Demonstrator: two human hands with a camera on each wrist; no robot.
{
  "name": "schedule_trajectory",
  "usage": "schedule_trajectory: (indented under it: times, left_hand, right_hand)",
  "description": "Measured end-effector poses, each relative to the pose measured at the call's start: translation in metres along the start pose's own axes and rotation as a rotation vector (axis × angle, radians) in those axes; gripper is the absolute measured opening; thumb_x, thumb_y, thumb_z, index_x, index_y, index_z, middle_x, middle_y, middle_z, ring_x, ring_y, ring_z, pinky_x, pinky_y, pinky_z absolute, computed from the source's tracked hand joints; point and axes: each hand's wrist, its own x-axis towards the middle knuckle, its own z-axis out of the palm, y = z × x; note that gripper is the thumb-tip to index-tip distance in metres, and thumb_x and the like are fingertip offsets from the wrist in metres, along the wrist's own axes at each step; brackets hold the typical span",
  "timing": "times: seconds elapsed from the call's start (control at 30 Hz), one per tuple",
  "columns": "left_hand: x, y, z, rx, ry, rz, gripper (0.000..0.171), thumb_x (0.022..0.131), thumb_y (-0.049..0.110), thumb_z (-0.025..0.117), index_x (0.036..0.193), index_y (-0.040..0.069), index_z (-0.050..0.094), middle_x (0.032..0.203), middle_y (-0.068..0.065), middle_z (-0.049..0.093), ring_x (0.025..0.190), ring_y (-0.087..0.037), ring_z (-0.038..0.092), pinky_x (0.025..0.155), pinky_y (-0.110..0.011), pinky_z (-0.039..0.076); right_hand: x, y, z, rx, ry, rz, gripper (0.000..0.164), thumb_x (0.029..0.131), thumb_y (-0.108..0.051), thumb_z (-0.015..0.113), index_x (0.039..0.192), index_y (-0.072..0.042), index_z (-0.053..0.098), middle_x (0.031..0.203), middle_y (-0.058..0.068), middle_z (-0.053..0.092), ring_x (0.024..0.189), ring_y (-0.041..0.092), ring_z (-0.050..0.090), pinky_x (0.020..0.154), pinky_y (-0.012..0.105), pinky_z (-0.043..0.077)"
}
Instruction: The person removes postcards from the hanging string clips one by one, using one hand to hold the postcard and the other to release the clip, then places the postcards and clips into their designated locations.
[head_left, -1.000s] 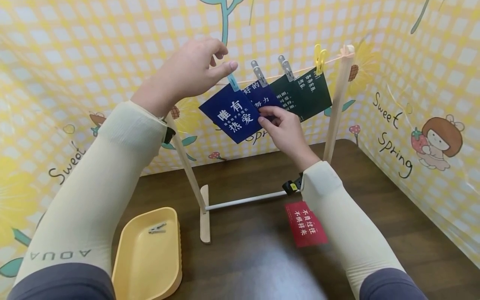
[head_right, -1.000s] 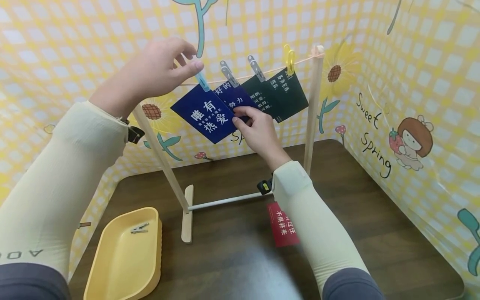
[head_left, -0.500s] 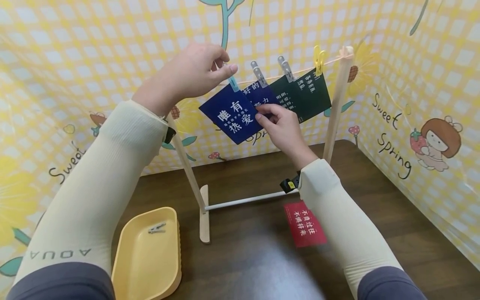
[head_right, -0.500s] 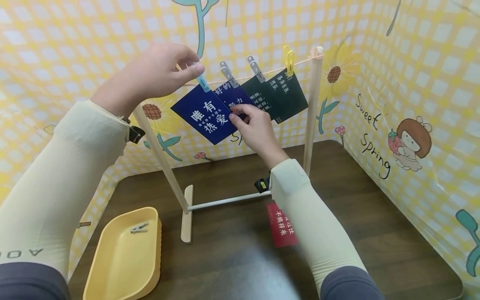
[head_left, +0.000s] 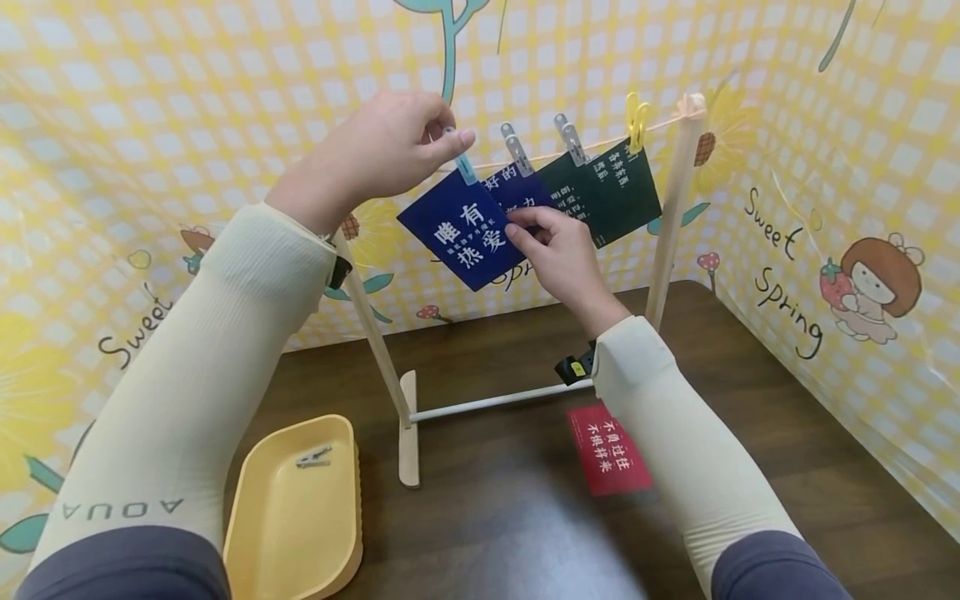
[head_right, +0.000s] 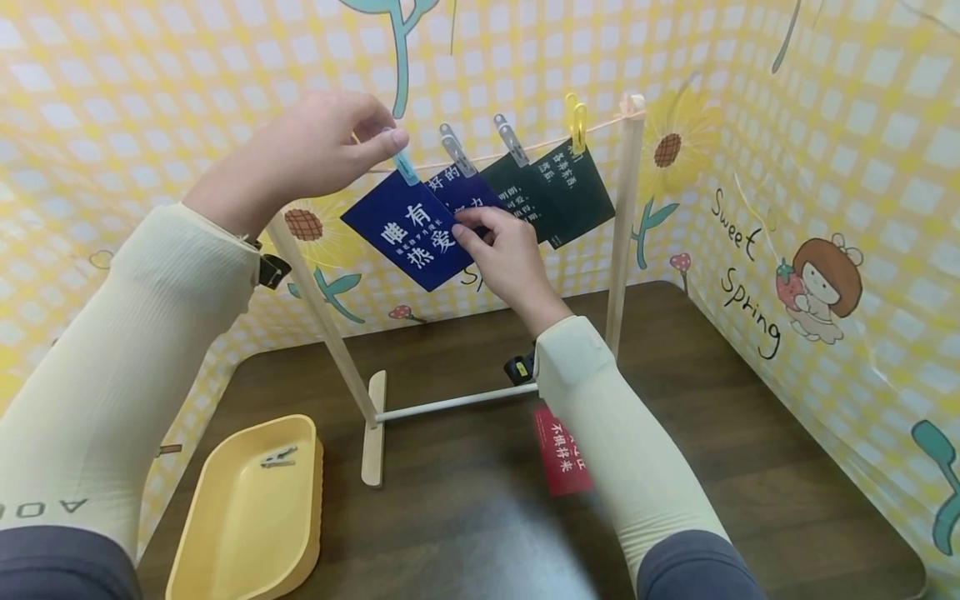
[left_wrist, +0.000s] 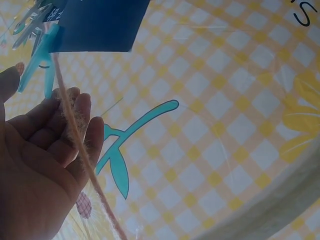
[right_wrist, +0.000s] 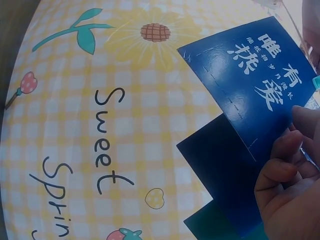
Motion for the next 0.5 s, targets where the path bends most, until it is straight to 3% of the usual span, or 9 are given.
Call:
schedule_trajectory:
  times: [0.27, 0.5]
  left_hand:
    - [-0.0011, -0.0015, 0.0014, -0.003, 0.01, 0.006, 0.057, 0.101, 0.053, 0.037, 0.123, 0.005, 0.059, 0.104, -0.009, 0.059, 0.09, -0.025, 0.052, 0.084, -0.04, 0.044]
    - [-0.0031, -0.0034, 0.0012, -0.03, 0.035, 0.015, 0.055, 0.101, 0.052, 0.038, 0.121, 0.006, 0.06, 0.1, -0.008, 0.059, 0.086, -0.023, 0.052, 0.08, -0.037, 0.044]
  right_hand:
    - [-0.0013, -0.0005, 0.0022, 0.037, -0.002, 0.011, 0.024, 0.096, -0.028, 0.065, 0.112, -0.013, 0.072, 0.102, -0.004, 0.069, 0.073, 0.013, 0.056, 0.063, 0.027, 0.046]
    - [-0.001, -0.002, 0.005, 0.039, 0.022, -0.009, 0.02, 0.095, -0.026, 0.066, 0.106, -0.011, 0.073, 0.094, -0.003, 0.069, 0.067, 0.014, 0.053, 0.057, 0.028, 0.042]
